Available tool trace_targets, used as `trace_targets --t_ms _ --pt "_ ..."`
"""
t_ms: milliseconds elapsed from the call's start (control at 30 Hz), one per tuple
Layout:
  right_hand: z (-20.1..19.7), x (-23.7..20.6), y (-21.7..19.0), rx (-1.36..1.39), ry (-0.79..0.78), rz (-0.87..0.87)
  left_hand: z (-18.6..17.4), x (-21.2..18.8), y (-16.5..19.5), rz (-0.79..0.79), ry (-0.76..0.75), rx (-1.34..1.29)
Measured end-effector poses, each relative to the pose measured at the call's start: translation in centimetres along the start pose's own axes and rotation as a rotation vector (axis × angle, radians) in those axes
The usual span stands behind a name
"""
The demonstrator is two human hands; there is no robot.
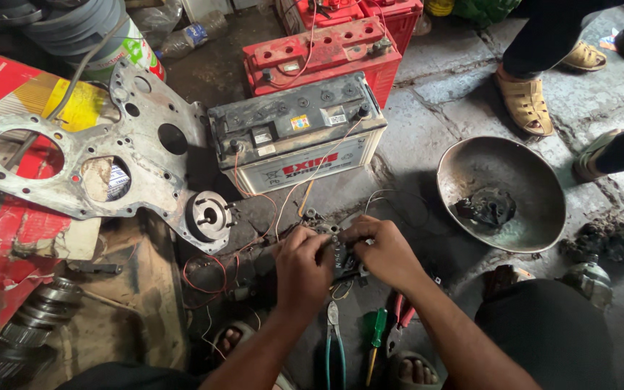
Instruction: The person sits on the floor and works on a small electric motor connected to a car battery. They use pliers to adjust wires and components, then use a soldering iron to solder connections on the motor terminals.
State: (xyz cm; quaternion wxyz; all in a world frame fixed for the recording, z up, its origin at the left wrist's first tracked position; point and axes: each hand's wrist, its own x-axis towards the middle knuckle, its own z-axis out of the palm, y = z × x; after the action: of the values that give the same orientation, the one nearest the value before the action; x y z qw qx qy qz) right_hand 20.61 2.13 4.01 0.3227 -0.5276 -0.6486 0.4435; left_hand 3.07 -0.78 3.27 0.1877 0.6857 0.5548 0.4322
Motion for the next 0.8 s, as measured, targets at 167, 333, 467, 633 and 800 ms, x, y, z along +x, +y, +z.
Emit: trace_targets --t_ms 167,333,467,633,800 --pt "-0.1 -0.3 -1.5 -0.038 0.020 0.019 0.3 -0.2 -0.1 -0.027 0.012 -0.018" --pt "0.1 -0.6 -3.2 -0.216 0.087 -0.112 0.6 -0.5 -0.1 -0.154 0.025 0.046" --pt "0.4 -0.4 -3.6 -0.274 0.056 -0.169 0.9 -0.6 -0.1 -0.162 0.095 0.102" --pt "0.2 0.0 -3.1 -0.197 0.066 -0.043 1.2 -0.7 -0.2 -0.249 0.113 0.060" --pt "0.1 0.0 -2.2 -0.132 0.038 -0.093 1.3 -0.7 -0.3 -0.253 0.110 -0.051"
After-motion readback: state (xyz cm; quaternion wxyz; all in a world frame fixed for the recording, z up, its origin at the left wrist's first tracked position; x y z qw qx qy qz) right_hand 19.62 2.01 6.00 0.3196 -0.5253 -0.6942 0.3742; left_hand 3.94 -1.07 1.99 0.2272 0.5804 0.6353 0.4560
